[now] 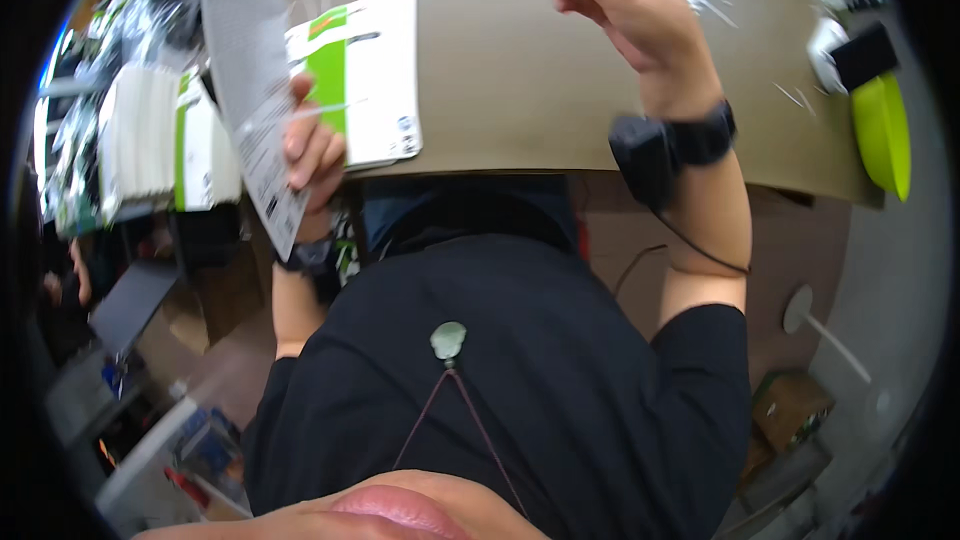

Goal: Packaging USB cables into retail boxes.

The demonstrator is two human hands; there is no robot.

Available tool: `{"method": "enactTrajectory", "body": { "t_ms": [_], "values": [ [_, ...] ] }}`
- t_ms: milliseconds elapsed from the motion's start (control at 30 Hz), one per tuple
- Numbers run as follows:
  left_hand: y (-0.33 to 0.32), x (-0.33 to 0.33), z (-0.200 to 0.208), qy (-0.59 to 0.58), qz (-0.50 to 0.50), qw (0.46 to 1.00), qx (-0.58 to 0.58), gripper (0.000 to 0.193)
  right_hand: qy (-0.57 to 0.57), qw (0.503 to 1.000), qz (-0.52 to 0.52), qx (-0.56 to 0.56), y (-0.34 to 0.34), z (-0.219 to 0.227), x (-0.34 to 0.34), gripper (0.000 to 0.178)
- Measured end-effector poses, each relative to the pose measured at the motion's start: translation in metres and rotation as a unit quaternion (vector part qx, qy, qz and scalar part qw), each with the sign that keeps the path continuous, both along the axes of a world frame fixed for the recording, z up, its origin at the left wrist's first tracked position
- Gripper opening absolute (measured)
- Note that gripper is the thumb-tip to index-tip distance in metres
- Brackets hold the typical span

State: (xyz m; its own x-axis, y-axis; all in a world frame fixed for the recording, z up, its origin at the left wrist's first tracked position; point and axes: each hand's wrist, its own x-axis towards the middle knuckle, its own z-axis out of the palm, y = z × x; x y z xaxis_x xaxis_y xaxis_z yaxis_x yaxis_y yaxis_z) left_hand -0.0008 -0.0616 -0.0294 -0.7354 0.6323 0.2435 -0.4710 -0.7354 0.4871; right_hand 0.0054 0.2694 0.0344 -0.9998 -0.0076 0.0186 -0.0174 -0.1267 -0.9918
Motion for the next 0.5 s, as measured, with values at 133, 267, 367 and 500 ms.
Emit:
{"method": "enactTrajectory", "body": {
  "t_ms": [133, 267, 367, 500],
  "values": [
    [0.013, -0.008, 0.001, -0.038, -0.093, 0.988, 0.116, 0.046, 0.021, 0.998, 0.021, 0.054, -0.061, 0.014, 0.033, 0.017],
    [0.015, -0.004, 0.001, -0.059, -0.111, 0.977, 0.172, 0.045, 0.168, 0.966, -0.004, 0.198, -0.098, 0.007, 0.042, 0.011],
    [0.016, -0.001, 0.006, -0.063, -0.113, 0.972, 0.194, 0.041, 0.267, 0.923, -0.003, 0.277, -0.106, -0.001, 0.040, 0.013],
    [0.011, -0.005, 0.003, -0.042, -0.159, 0.963, 0.213, 0.051, 0.200, 0.944, 0.005, 0.262, -0.109, -0.004, 0.041, 0.014]
  ]
}}
